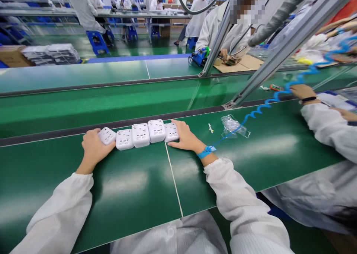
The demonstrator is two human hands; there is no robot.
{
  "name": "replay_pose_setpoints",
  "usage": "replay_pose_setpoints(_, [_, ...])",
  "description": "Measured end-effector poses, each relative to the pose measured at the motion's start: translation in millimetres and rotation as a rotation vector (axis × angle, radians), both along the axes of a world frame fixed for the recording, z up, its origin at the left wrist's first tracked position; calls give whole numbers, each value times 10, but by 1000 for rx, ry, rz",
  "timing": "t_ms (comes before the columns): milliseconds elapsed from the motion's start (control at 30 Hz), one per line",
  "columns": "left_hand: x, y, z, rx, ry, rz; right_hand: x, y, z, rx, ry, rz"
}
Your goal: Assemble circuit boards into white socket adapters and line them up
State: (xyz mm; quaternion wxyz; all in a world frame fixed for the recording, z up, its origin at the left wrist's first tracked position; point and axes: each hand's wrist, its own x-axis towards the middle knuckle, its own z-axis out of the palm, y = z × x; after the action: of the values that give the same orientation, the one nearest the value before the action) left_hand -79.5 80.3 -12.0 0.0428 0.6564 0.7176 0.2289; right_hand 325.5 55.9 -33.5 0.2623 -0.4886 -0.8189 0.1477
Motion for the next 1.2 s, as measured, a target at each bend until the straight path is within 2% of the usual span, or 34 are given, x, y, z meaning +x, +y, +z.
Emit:
replay_pose_setpoints(200, [-75, 54, -52, 60, -149, 72, -9, -2, 4, 19, 2, 4])
replay_pose_setpoints(400, [-84, -4, -17, 149, -322, 165, -5, 10, -5, 7, 27, -10])
replay_pose_setpoints(467, [-93, -24, -14, 180, -389, 155, -1, 10, -9, 7, 28, -12])
replay_pose_setpoints(633, [-142, -18, -53, 334, -460, -3, 5, 13, -14, 18, 22, -20])
replay_pose_setpoints(767, [-138, -15, -87, 485, -509, -285, 11, 31, -12, 29, -2, 6])
replay_pose_setpoints(867, [-94, -54, -86, 506, -480, -423, 14, 45, -4, 33, -14, 18])
replay_pose_setpoints(1067, [-96, -75, -69, 511, -434, -445, 14, 53, -36, 36, -32, 32])
replay_pose_setpoints(1200, [-19, -161, 24, 646, -257, -504, 6, 4, 17, 78, -25, -1])
